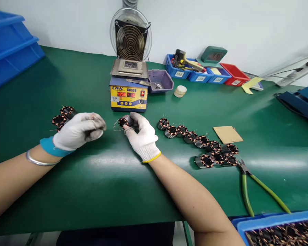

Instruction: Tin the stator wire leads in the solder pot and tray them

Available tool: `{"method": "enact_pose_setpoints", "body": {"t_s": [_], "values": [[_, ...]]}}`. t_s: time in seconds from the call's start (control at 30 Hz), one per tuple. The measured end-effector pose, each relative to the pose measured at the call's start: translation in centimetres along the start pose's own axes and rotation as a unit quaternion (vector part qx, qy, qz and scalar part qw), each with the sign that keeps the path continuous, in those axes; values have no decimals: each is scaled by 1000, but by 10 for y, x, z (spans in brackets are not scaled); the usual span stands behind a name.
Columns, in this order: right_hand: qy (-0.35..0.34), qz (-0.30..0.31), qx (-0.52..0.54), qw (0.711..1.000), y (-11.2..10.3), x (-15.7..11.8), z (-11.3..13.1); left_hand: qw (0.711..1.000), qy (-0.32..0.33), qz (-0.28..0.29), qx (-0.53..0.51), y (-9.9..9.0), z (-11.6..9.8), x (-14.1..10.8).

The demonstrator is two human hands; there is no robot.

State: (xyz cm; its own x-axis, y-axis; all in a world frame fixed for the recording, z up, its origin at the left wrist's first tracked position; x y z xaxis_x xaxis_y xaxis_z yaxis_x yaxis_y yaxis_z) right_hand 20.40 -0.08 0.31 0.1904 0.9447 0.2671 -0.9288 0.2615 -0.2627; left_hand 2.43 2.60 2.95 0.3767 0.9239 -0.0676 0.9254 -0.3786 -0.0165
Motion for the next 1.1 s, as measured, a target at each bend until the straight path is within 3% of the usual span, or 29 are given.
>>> {"method": "enact_pose_setpoints", "body": {"t_s": [0.07, 0.13, 0.27, 0.33, 0.5, 0.57, 0.73, 0.8, 0.87, 1.0, 1.1], "values": [[4, -4, 19, 1000, 0, 1, -1, 996, 32, -73, -34, -8, 1, 1], [1, -7, 18, 1000, 1, 0, -1, 993, 62, -100, 6, -9, 3, 1], [-14, -2, -1, 1000, 4, -4, 3, 983, 94, -24, 154, 12, 8, -2], [-25, 12, -13, 1000, 5, -6, 6, 977, 88, -28, 191, 17, 9, -4], [-20, 12, -22, 999, 5, -8, 9, 975, 106, -146, 134, 7, 3, -10], [-17, -2, -12, 1000, 4, -8, 8, 968, 125, -169, 134, 2, 1, -11], [-38, -18, -4, 999, 2, -8, 11, 956, 125, -35, 264, 16, 7, -6], [-35, -13, -8, 999, 2, -9, 11, 959, 143, -25, 245, 21, 7, -8], [-32, -17, -2, 999, 2, -8, 11, 961, 176, -80, 197, 19, 4, -12], [-16, -36, 23, 999, 0, -7, 7, 940, 211, -243, 110, 5, -3, -21], [1, -42, 47, 998, 0, -8, 5, 945, 194, -256, 62, 0, 0, -18]]}}
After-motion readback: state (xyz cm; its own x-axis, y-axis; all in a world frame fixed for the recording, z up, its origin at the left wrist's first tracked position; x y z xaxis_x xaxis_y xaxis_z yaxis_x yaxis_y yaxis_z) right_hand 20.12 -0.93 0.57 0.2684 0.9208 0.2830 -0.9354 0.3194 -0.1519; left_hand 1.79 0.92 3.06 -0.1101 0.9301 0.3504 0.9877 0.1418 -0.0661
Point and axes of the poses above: each hand's wrist, its own x-axis towards the middle knuckle, its own y-axis out of the palm, z = x × y, the point moved 4 cm from there along x, towards the middle knuckle, and after that the axes turned 4 degrees about y, right-handed, at the moved point
